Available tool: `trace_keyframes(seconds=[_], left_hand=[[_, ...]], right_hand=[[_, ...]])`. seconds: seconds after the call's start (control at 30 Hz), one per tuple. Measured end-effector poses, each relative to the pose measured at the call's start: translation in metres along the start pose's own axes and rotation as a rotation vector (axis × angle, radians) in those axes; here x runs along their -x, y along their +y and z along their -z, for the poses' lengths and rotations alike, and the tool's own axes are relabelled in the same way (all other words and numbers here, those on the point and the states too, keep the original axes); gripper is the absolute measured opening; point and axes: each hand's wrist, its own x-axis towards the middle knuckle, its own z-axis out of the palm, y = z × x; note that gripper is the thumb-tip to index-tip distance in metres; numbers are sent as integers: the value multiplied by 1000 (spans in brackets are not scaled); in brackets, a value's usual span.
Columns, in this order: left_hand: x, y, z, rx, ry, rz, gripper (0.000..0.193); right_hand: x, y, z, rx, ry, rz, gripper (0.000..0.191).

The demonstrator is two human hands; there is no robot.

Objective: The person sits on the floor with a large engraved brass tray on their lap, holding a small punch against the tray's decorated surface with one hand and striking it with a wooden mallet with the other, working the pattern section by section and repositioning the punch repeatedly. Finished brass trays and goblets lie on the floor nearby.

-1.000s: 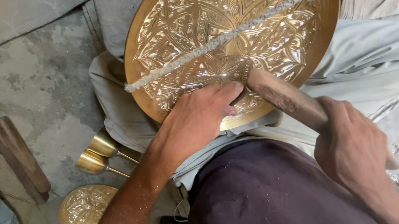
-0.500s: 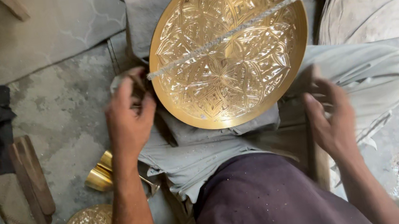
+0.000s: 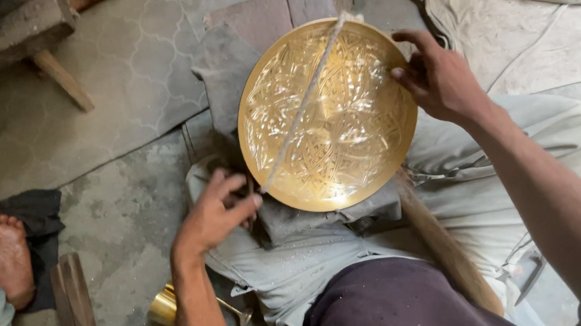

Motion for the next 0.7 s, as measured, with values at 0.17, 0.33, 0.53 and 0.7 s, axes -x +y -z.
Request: trace_keyframes(seconds=[0.17,0.33,0.53,0.7], left_hand=[[8,3,-8,40,141,-114,22],[-3,11,-5,124,326,-179,18],[-21,12,-6,172,267,-167,22],[-21,-12,-6,171,334,-135,23]], right_hand=[[-20,-14,-9,-475,33,291,49],[-38,-18,-17,-713,-61,-155,54],[-40,-4,-21,-984,241,-72,49],[-34,14,-32,-1227,474,-155,58]])
